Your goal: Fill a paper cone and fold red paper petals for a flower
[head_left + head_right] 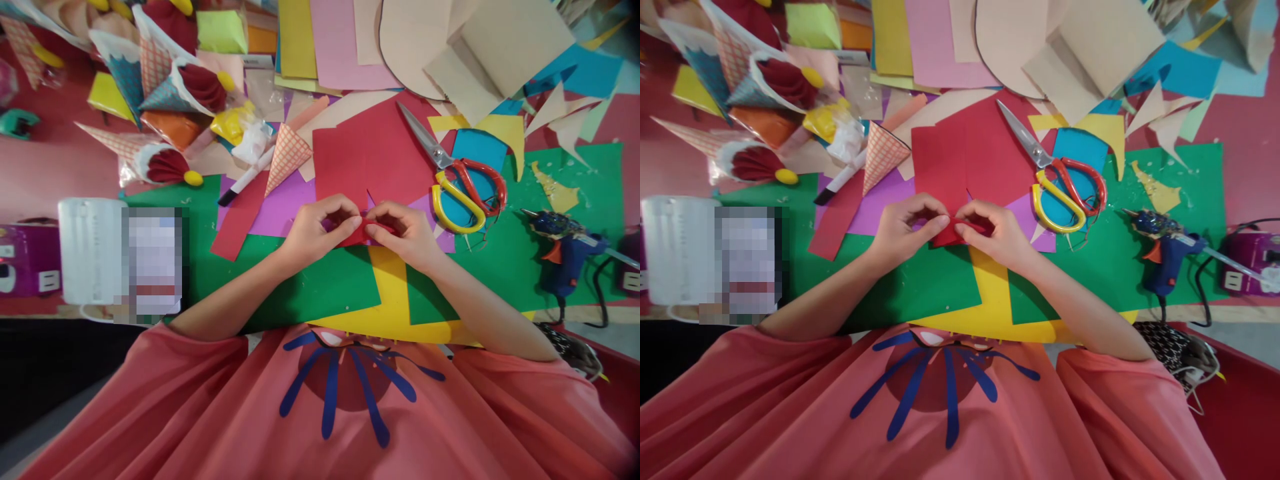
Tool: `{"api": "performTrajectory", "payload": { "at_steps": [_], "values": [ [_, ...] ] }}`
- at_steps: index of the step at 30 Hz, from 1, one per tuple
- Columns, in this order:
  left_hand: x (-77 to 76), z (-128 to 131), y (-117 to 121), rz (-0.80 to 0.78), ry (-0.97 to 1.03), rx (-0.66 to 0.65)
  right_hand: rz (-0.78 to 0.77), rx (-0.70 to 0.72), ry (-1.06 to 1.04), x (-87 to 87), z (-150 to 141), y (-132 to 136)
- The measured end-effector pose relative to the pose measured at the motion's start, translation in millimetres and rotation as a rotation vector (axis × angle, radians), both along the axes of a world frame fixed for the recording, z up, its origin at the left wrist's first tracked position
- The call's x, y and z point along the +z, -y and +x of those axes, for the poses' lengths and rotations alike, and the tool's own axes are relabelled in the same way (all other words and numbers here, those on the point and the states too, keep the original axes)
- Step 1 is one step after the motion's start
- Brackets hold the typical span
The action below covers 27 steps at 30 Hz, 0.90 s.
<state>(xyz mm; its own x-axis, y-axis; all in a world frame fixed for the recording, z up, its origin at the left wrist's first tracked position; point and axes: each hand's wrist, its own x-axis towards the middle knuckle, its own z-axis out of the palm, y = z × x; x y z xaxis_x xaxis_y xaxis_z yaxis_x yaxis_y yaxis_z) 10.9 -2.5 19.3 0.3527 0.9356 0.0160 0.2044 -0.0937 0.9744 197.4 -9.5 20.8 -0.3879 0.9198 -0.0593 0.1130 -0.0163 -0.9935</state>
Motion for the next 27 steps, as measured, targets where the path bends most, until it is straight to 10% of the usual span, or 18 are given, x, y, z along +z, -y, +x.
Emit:
{"api": "performTrajectory", "payload": {
  "at_steps": [27],
  "values": [
    [1.3,0.8,1.7,-0.088,-0.024,0.009,-0.013,-0.079,0.126,-1.5,-1.0,-1.6]
  ]
}}
